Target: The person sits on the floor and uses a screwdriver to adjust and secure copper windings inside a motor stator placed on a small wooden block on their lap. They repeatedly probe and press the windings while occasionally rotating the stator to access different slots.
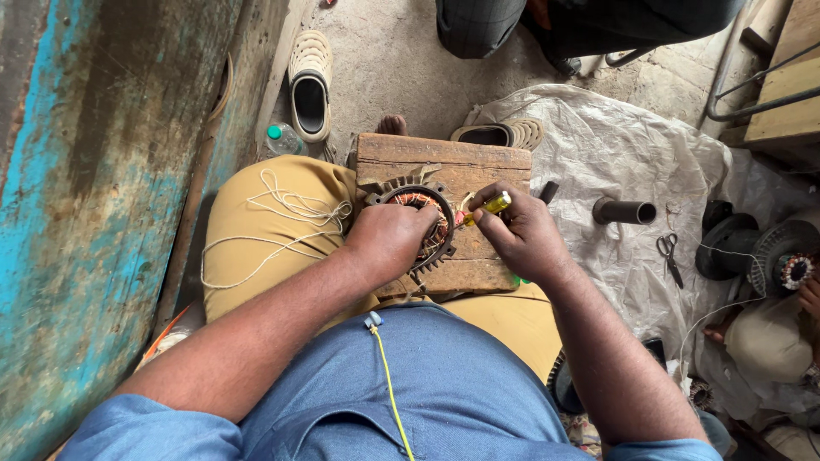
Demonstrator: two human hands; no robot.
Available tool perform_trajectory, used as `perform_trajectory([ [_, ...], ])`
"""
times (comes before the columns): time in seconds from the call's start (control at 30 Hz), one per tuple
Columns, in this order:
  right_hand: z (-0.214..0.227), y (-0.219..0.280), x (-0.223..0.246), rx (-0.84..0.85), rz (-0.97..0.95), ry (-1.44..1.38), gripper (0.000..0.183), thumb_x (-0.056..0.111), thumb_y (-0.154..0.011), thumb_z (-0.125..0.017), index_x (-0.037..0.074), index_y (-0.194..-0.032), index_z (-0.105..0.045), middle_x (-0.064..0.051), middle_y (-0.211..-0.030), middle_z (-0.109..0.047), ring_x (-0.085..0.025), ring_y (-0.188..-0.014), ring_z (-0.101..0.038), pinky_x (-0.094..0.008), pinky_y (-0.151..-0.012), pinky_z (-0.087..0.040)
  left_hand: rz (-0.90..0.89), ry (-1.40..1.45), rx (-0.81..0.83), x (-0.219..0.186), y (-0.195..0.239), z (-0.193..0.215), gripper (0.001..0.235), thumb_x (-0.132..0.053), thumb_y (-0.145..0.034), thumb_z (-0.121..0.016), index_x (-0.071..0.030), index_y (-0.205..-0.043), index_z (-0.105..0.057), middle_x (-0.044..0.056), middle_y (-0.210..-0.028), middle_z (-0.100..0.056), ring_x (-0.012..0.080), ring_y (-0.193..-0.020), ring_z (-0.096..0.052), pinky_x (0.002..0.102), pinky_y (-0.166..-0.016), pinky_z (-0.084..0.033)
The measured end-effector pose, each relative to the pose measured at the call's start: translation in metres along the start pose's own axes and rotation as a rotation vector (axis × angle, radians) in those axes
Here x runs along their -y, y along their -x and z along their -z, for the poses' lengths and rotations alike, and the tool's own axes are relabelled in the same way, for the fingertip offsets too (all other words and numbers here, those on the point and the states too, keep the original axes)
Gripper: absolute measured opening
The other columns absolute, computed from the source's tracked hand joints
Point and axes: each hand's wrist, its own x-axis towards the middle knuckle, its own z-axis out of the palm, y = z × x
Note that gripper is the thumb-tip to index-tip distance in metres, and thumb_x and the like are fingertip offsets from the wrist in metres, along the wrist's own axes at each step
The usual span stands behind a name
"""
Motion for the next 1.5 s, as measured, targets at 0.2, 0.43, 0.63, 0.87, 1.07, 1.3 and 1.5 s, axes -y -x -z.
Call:
perform_trajectory([
  [0.2, 0.004, 0.008, 0.003, -0.036, 0.126, 0.071, 0.023, 0.018, -0.093, -0.067, 0.004, -0.11, -0.063, -0.013, -0.095, -0.074, -0.024, -0.09, -0.074, -0.037, -0.08, -0.058, 0.016, 0.079, -0.06, -0.001, 0.0, 0.001, 0.023, -0.004, -0.081, -0.063, -0.009, -0.103, -0.064, 0.014, -0.081, -0.074, 0.035, -0.081, -0.074, 0.051, -0.07, -0.059],
  [0.43, 0.006, 0.003, 0.004, 0.066, 0.083, 0.082, 0.023, 0.021, -0.092, -0.07, 0.006, -0.108, -0.066, -0.013, -0.096, -0.073, -0.025, -0.09, -0.074, -0.038, -0.079, -0.058, 0.057, 0.053, -0.025, -0.003, -0.001, 0.003, 0.019, -0.007, -0.085, -0.064, -0.01, -0.103, -0.065, 0.015, -0.083, -0.073, 0.036, -0.083, -0.074, 0.052, -0.072, -0.058],
  [0.63, 0.011, -0.002, 0.004, 0.09, 0.139, 0.06, 0.022, 0.02, -0.091, -0.07, 0.007, -0.108, -0.068, -0.011, -0.098, -0.073, -0.024, -0.091, -0.072, -0.037, -0.078, -0.056, 0.053, 0.046, -0.008, -0.003, 0.0, 0.006, 0.018, -0.01, -0.084, -0.066, -0.01, -0.102, -0.065, 0.014, -0.083, -0.074, 0.0348, -0.084, -0.074, 0.051, -0.073, -0.058],
  [0.87, 0.012, -0.003, 0.007, 0.132, 0.058, 0.038, 0.023, 0.022, -0.093, -0.07, 0.009, -0.111, -0.067, -0.01, -0.092, -0.074, -0.02, -0.082, -0.072, -0.035, -0.072, -0.057, 0.042, 0.04, -0.018, -0.003, 0.0, 0.006, 0.023, -0.009, -0.082, -0.068, -0.01, -0.105, -0.066, 0.013, -0.084, -0.074, 0.0344, -0.085, -0.074, 0.051, -0.073, -0.059],
  [1.07, 0.009, -0.005, 0.011, 0.175, -0.064, 0.098, 0.024, 0.027, -0.094, -0.071, 0.01, -0.111, -0.067, -0.011, -0.076, -0.072, -0.019, -0.068, -0.07, -0.036, -0.064, -0.055, 0.064, 0.05, 0.011, -0.003, -0.001, 0.007, 0.024, -0.011, -0.082, -0.069, -0.011, -0.106, -0.066, 0.013, -0.083, -0.074, 0.034, -0.083, -0.074, 0.05, -0.072, -0.059],
  [1.3, 0.011, 0.0, 0.006, 0.125, 0.046, 0.059, 0.022, 0.023, -0.094, -0.071, 0.01, -0.111, -0.068, -0.009, -0.085, -0.074, -0.017, -0.072, -0.07, -0.034, -0.066, -0.056, 0.068, 0.049, 0.004, -0.003, -0.001, 0.007, 0.022, -0.011, -0.082, -0.069, -0.011, -0.104, -0.067, 0.013, -0.082, -0.074, 0.0346, -0.082, -0.074, 0.051, -0.07, -0.059],
  [1.5, 0.011, -0.003, 0.006, 0.176, 0.048, -0.002, 0.023, 0.02, -0.093, -0.07, 0.01, -0.113, -0.066, -0.008, -0.087, -0.075, -0.017, -0.076, -0.072, -0.033, -0.068, -0.058, 0.063, 0.032, 0.018, -0.002, -0.001, 0.006, 0.019, -0.012, -0.083, -0.069, -0.01, -0.102, -0.066, 0.014, -0.081, -0.074, 0.0353, -0.081, -0.074, 0.051, -0.071, -0.059],
])
